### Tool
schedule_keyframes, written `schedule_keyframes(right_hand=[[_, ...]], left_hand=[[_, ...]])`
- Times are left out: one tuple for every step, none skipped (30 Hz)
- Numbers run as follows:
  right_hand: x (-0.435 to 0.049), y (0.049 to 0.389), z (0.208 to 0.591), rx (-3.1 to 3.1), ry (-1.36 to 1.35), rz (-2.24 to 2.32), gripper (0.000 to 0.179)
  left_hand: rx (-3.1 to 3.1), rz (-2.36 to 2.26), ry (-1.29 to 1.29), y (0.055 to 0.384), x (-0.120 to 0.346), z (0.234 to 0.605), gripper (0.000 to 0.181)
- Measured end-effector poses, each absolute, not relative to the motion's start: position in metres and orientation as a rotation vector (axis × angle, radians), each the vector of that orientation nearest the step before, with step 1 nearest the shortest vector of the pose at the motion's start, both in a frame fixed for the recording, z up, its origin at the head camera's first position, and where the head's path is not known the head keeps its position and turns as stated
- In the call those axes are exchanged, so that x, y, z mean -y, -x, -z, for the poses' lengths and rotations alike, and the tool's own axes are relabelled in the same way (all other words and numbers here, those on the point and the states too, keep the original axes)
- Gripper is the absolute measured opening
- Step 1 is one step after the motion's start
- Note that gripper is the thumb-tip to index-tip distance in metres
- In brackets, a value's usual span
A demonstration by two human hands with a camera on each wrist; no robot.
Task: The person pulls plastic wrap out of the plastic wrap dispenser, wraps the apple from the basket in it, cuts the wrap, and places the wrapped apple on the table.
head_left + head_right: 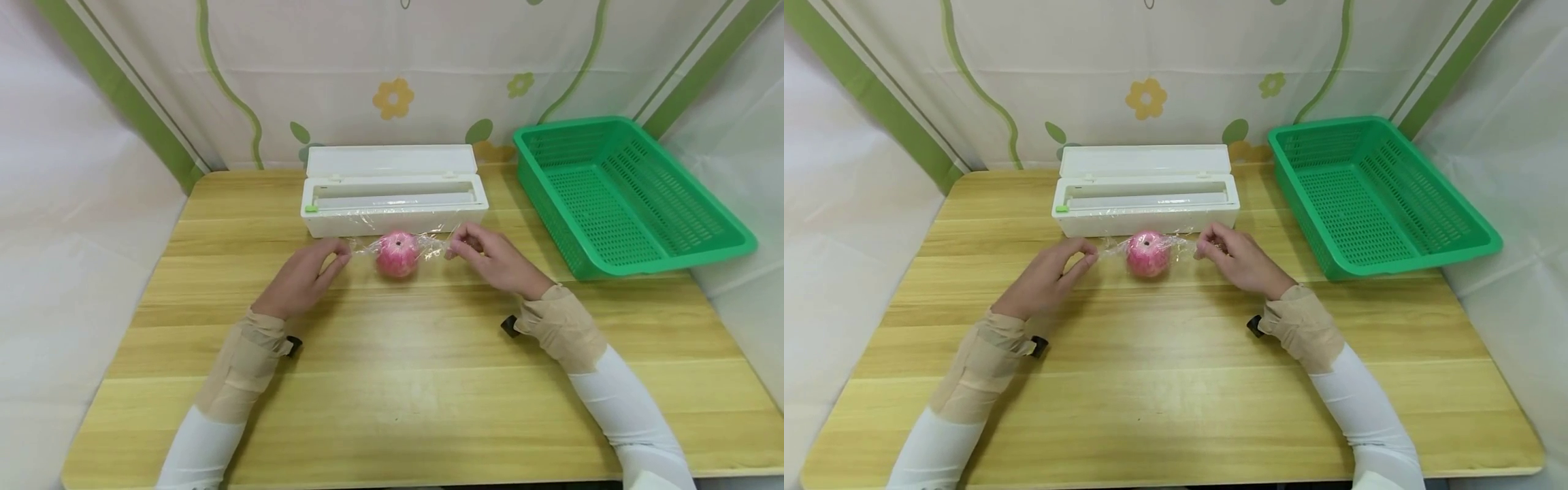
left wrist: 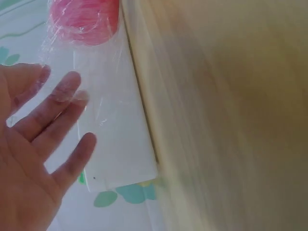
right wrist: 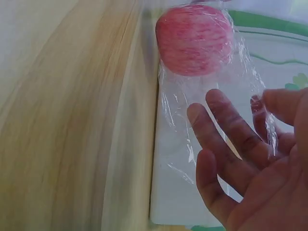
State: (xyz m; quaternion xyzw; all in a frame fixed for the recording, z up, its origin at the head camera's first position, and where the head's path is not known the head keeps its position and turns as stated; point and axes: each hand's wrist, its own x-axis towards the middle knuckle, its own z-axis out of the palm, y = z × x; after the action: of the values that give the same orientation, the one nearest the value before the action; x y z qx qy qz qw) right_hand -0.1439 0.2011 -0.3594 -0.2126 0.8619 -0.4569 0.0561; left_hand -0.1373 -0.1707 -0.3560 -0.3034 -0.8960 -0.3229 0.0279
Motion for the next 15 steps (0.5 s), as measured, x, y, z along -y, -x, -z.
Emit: schedule_keyframes(right_hand=[[-0.2008, 0.1441, 0.3592, -2.602, 0.621, 1.398, 0.022], [-0.2007, 0.1446, 0.3596, -2.596, 0.599, 1.401, 0.025], [-0.2007, 0.1450, 0.3599, -2.594, 0.581, 1.406, 0.028], [-0.2010, 0.1451, 0.3600, -2.598, 0.565, 1.406, 0.030], [-0.2014, 0.1451, 0.3602, -2.604, 0.552, 1.410, 0.031], [-0.2014, 0.1452, 0.3603, -2.615, 0.544, 1.416, 0.032], [-0.2012, 0.1450, 0.3604, -2.634, 0.534, 1.420, 0.031], [-0.2010, 0.1449, 0.3606, -2.655, 0.526, 1.424, 0.031], [-0.2005, 0.1445, 0.3602, -2.675, 0.520, 1.432, 0.030], [-0.1998, 0.1443, 0.3598, -2.695, 0.520, 1.433, 0.029], [-0.1986, 0.1440, 0.3594, -2.706, 0.516, 1.442, 0.028], [-0.1971, 0.1438, 0.3590, -2.720, 0.518, 1.444, 0.026], [-0.1956, 0.1436, 0.3587, -2.731, 0.519, 1.442, 0.026], [-0.1939, 0.1433, 0.3582, -2.746, 0.515, 1.433, 0.025], [-0.1921, 0.1430, 0.3580, -2.760, 0.508, 1.421, 0.024]], left_hand=[[2.753, 1.000, 0.930, 0.1382, 0.1693, 0.3551, 0.019], [2.739, 1.008, 0.922, 0.1390, 0.1676, 0.3540, 0.019], [2.724, 1.011, 0.916, 0.1398, 0.1660, 0.3528, 0.018], [2.710, 1.010, 0.909, 0.1408, 0.1643, 0.3517, 0.018], [2.697, 1.006, 0.903, 0.1415, 0.1628, 0.3509, 0.018], [2.693, 1.002, 0.895, 0.1418, 0.1616, 0.3499, 0.018], [2.693, 0.995, 0.887, 0.1417, 0.1607, 0.3488, 0.018], [2.698, 0.979, 0.877, 0.1414, 0.1602, 0.3483, 0.018], [2.705, 0.958, 0.865, 0.1411, 0.1600, 0.3481, 0.018], [2.711, 0.939, 0.853, 0.1406, 0.1600, 0.3477, 0.018], [2.720, 0.921, 0.837, 0.1402, 0.1603, 0.3478, 0.018], [2.730, 0.913, 0.817, 0.1398, 0.1607, 0.3479, 0.018], [2.740, 0.913, 0.798, 0.1394, 0.1610, 0.3479, 0.017], [2.751, 0.921, 0.776, 0.1392, 0.1613, 0.3483, 0.018], [2.761, 0.941, 0.755, 0.1390, 0.1615, 0.3483, 0.018]])
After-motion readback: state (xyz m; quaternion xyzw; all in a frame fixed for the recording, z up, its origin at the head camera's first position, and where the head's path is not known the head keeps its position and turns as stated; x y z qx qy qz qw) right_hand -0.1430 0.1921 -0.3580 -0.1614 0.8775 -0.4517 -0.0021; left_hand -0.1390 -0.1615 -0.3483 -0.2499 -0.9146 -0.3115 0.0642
